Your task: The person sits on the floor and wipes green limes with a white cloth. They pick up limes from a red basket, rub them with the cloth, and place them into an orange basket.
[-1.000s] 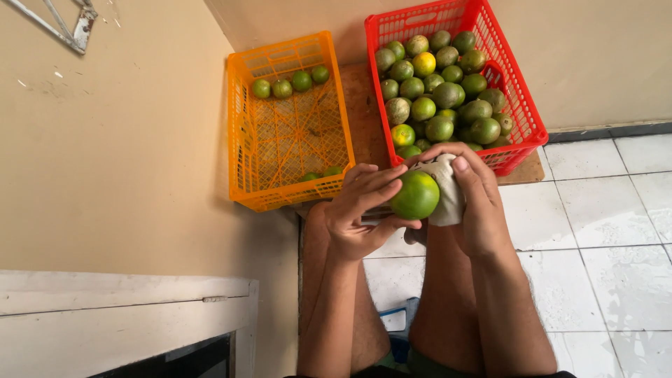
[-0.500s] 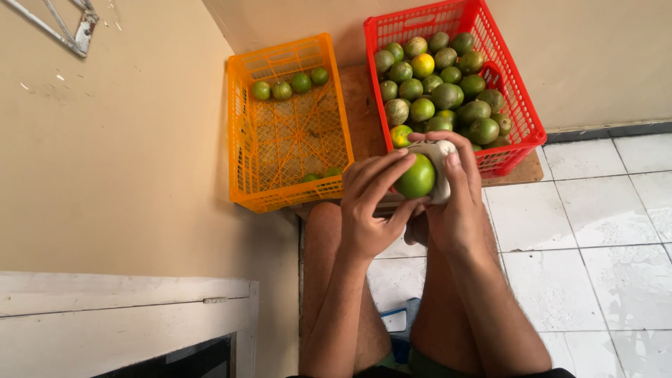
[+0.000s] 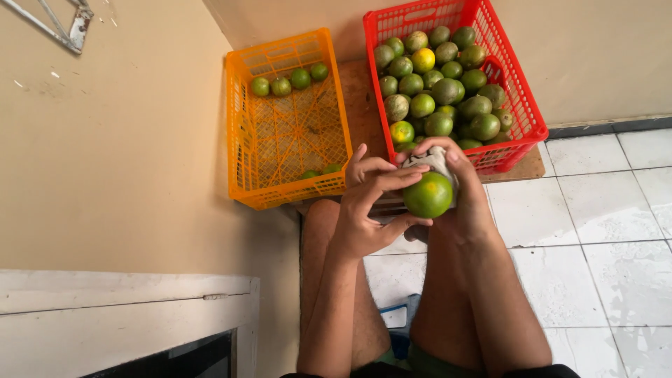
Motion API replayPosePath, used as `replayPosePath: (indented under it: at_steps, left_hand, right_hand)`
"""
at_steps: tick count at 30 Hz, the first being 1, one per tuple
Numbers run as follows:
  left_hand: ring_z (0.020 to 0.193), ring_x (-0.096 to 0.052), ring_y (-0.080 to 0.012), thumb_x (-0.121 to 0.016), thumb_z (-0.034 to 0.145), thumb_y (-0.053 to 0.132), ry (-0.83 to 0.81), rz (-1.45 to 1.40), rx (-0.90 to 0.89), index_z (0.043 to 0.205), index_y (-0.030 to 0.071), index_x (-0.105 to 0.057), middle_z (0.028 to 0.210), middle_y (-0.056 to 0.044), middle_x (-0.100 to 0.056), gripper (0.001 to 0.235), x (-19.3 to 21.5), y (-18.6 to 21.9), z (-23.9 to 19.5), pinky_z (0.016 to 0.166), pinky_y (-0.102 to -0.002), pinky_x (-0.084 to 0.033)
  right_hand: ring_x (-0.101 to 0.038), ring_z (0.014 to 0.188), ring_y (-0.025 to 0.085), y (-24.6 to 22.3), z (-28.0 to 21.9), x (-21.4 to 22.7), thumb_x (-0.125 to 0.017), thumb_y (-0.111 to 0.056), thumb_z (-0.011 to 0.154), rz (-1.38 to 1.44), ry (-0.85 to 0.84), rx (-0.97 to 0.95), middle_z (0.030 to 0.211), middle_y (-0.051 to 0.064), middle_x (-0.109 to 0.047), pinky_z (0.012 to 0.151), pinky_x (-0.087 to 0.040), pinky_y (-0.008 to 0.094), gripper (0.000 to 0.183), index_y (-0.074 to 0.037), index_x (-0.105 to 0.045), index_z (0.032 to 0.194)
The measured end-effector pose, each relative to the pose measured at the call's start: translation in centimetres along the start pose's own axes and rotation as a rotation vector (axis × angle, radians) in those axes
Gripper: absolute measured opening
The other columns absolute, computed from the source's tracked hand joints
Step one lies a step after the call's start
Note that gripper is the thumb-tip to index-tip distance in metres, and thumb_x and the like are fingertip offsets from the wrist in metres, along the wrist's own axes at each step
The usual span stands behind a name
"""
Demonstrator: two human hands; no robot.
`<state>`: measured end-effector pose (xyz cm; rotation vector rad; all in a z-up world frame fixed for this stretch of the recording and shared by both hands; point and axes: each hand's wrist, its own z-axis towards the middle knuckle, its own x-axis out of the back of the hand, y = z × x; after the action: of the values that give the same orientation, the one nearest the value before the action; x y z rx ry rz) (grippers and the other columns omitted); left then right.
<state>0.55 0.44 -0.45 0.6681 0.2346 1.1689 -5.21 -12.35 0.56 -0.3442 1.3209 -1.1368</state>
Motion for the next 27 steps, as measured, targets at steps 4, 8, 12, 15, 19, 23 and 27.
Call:
replayPosePath:
  at_steps: [4,8,12,15,19,23,27]
  left_hand:
    - [0.117,-0.054,-0.0144,-0.091,0.075,0.037,0.057,0.046,-0.040,0.135,0.014,-0.065,0.123,0.005,-0.075,0.070,0.1,-2.2,-0.3,0.123,-0.037,-0.015]
    - [0.117,-0.057,-0.0176,-0.089,0.081,0.025,0.076,0.310,-0.059,0.135,0.022,-0.068,0.131,0.006,-0.070,0.058,0.2,-1.8,0.2,0.119,-0.041,-0.026]
    - [0.091,-0.073,-0.0116,-0.082,0.089,0.014,0.137,0.294,0.009,0.116,0.012,-0.075,0.113,0.002,-0.078,0.029,-0.7,-2.0,-0.6,0.117,-0.037,-0.038]
    - [0.085,-0.075,-0.0175,-0.090,0.075,0.015,0.118,0.287,-0.013,0.118,0.016,-0.075,0.107,0.001,-0.079,0.045,0.4,-1.6,-0.3,0.113,-0.045,-0.044]
    - [0.092,-0.076,-0.0203,-0.097,0.066,0.024,0.062,0.124,-0.038,0.119,0.015,-0.076,0.114,-0.004,-0.078,0.058,1.0,-1.8,-0.4,0.117,-0.048,-0.039]
    - [0.097,-0.074,-0.0191,-0.094,0.070,0.016,0.098,0.082,-0.040,0.123,0.016,-0.075,0.118,-0.003,-0.077,0.056,0.5,-1.9,-0.4,0.121,-0.050,-0.032]
    - [0.090,-0.074,-0.0212,-0.088,0.076,0.004,0.073,0.250,-0.154,0.114,0.011,-0.077,0.111,-0.006,-0.079,0.040,0.3,-1.4,-0.5,0.117,-0.052,-0.038]
  right_hand:
    - [-0.073,0.090,0.023,1.6,0.4,0.9,-0.050,-0.039,0.101,0.117,0.049,-0.293,0.106,0.021,-0.068,0.071,-0.064,0.039,0.047,-0.002,-0.051,0.131]
    - [-0.061,0.123,0.038,2.2,0.7,-0.4,-0.046,-0.026,0.108,-0.401,0.048,0.414,0.135,0.027,-0.055,0.103,-0.053,0.052,0.035,0.000,-0.053,0.129]
    - [-0.068,0.110,0.050,2.8,1.1,0.7,-0.075,-0.009,0.085,-1.132,-0.162,1.161,0.117,0.018,-0.072,0.095,-0.058,0.057,0.012,-0.016,-0.084,0.091]
    - [-0.067,0.108,0.051,2.6,1.4,1.1,-0.065,-0.024,0.095,-0.869,-0.186,1.001,0.112,0.025,-0.070,0.093,-0.057,0.058,0.025,-0.005,-0.082,0.096]
    - [-0.066,0.112,0.037,0.3,0.3,-0.8,-0.044,-0.031,0.108,-0.620,-0.010,0.483,0.117,0.026,-0.068,0.100,-0.049,0.052,0.039,0.002,-0.066,0.112]
    - [-0.066,0.088,0.031,-0.4,0.2,-0.7,-0.049,-0.024,0.105,-0.481,-0.042,0.383,0.127,0.029,-0.061,0.074,-0.054,0.042,0.031,0.002,-0.059,0.118]
    - [-0.069,0.110,0.050,-0.1,0.7,0.1,-0.073,-0.021,0.094,-0.907,-0.129,0.841,0.116,0.029,-0.064,0.097,-0.056,0.059,0.026,0.003,-0.076,0.104]
